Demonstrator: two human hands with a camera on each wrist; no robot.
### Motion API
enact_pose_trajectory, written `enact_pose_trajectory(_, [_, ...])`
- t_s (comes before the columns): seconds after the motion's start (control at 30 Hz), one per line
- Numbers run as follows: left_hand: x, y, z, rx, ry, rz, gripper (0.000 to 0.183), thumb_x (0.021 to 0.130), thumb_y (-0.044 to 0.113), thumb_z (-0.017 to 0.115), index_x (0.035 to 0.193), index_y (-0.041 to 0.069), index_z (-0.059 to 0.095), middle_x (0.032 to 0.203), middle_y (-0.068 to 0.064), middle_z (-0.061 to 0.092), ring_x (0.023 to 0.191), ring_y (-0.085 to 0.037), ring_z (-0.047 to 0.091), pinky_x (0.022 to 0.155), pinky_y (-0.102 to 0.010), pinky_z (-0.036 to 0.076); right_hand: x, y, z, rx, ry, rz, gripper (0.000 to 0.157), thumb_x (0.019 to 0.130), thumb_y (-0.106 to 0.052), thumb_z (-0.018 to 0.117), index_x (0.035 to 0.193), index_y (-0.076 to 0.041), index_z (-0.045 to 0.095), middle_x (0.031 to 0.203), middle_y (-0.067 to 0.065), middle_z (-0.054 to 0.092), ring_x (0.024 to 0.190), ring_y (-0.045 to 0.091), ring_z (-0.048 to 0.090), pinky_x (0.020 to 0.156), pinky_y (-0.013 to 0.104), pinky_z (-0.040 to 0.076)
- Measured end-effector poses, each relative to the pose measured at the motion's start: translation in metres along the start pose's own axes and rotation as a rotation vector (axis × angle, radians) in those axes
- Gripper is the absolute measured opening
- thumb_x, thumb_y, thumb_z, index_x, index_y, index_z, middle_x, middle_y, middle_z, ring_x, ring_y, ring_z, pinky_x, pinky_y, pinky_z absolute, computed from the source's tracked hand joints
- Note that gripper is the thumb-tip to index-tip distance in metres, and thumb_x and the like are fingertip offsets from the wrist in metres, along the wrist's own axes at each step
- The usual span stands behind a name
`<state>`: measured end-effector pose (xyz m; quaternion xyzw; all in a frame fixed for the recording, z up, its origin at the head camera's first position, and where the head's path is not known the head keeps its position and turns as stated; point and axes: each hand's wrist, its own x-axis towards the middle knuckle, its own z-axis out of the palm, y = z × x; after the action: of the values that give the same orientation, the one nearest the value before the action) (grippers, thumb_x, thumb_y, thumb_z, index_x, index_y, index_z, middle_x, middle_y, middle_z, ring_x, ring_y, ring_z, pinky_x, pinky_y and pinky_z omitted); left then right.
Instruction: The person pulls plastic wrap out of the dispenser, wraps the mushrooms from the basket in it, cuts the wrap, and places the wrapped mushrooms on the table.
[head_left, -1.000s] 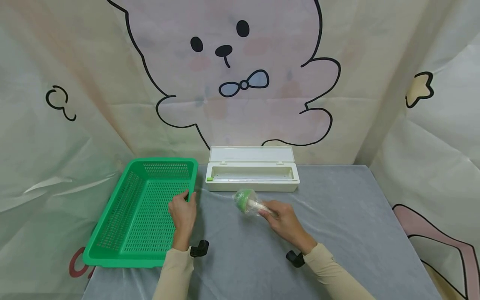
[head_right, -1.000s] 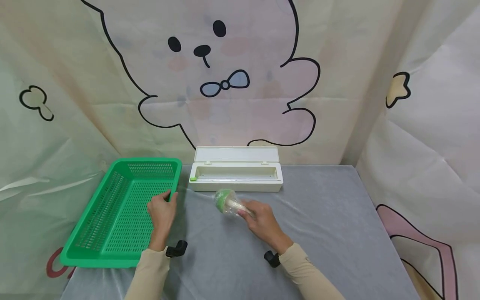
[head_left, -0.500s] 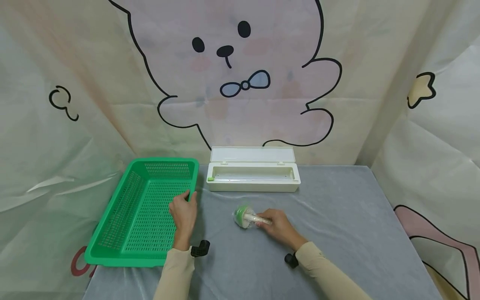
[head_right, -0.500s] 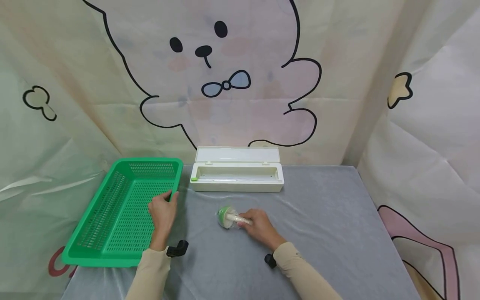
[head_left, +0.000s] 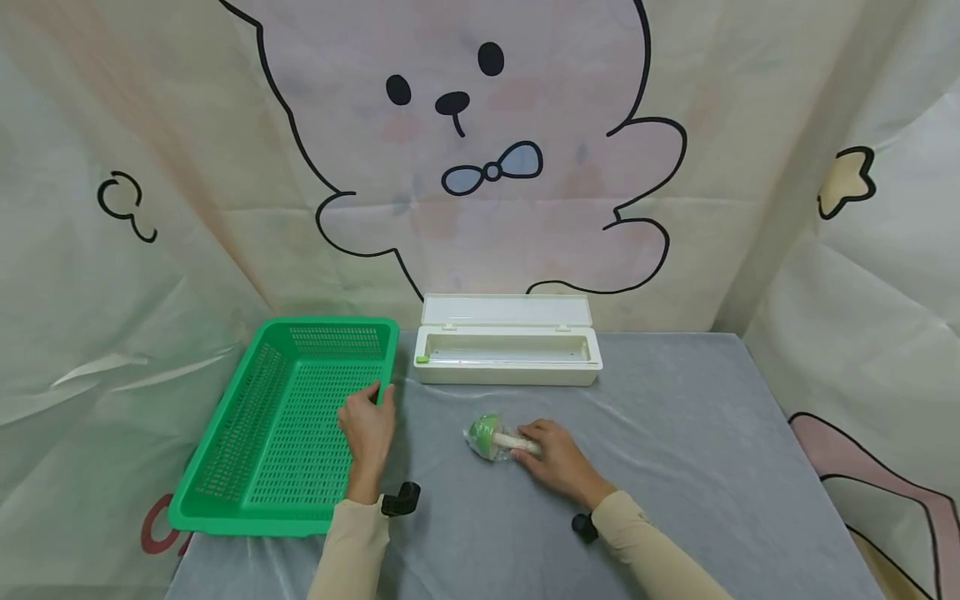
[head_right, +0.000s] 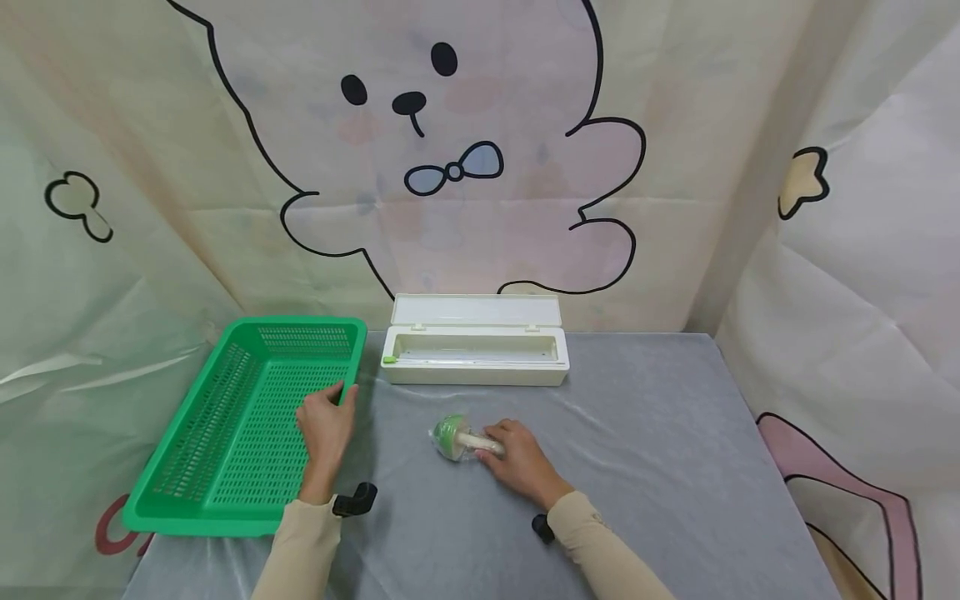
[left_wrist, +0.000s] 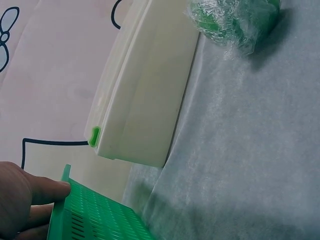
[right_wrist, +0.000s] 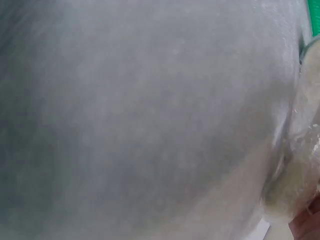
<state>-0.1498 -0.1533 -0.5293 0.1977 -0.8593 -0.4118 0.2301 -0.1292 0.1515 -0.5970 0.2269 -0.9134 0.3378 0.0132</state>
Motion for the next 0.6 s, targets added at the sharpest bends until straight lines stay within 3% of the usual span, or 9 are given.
enact_pose_trajectory(0.33, [-0.001, 0.003, -0.002, 0.006, -0.018, -0.01, 0.034, 0.092, 0.015, 0.076, 0.117, -0.008, 0.072, 0.107, -0.028, 0.071, 0.096, -0.049, 0.067, 0.09, -0.065, 0.047, -0.006, 0.003, -0.017, 0.018, 0.109, -0.042, 0.052, 0.083, -0.026, 0.087, 0.123, 0.003, 0.069, 0.111, 0.01, 0.069, 0.103, 0.026, 0.066, 0.085, 0.044, 0.055])
enact_pose_trajectory(0.43, [-0.001, 0.004, -0.003, 0.017, -0.03, -0.007, 0.034, 0.091, 0.015, 0.076, 0.117, -0.008, 0.072, 0.106, -0.028, 0.072, 0.097, -0.048, 0.067, 0.091, -0.064, 0.047, -0.009, 0.007, -0.033, 0.007, 0.163, -0.054, 0.049, 0.085, -0.022, 0.085, 0.123, 0.004, 0.069, 0.114, 0.012, 0.068, 0.106, 0.031, 0.066, 0.087, 0.048, 0.055])
enact_pose_trajectory(0.6, [0.002, 0.009, -0.011, 0.092, -0.096, 0.045, 0.042, 0.091, 0.015, 0.075, 0.122, -0.012, 0.067, 0.111, -0.031, 0.069, 0.097, -0.049, 0.067, 0.087, -0.063, 0.05, -0.01, 0.029, -0.073, -0.106, 0.28, -0.06, 0.042, 0.089, -0.016, 0.08, 0.125, 0.004, 0.068, 0.116, 0.019, 0.067, 0.107, 0.039, 0.065, 0.087, 0.055, 0.053])
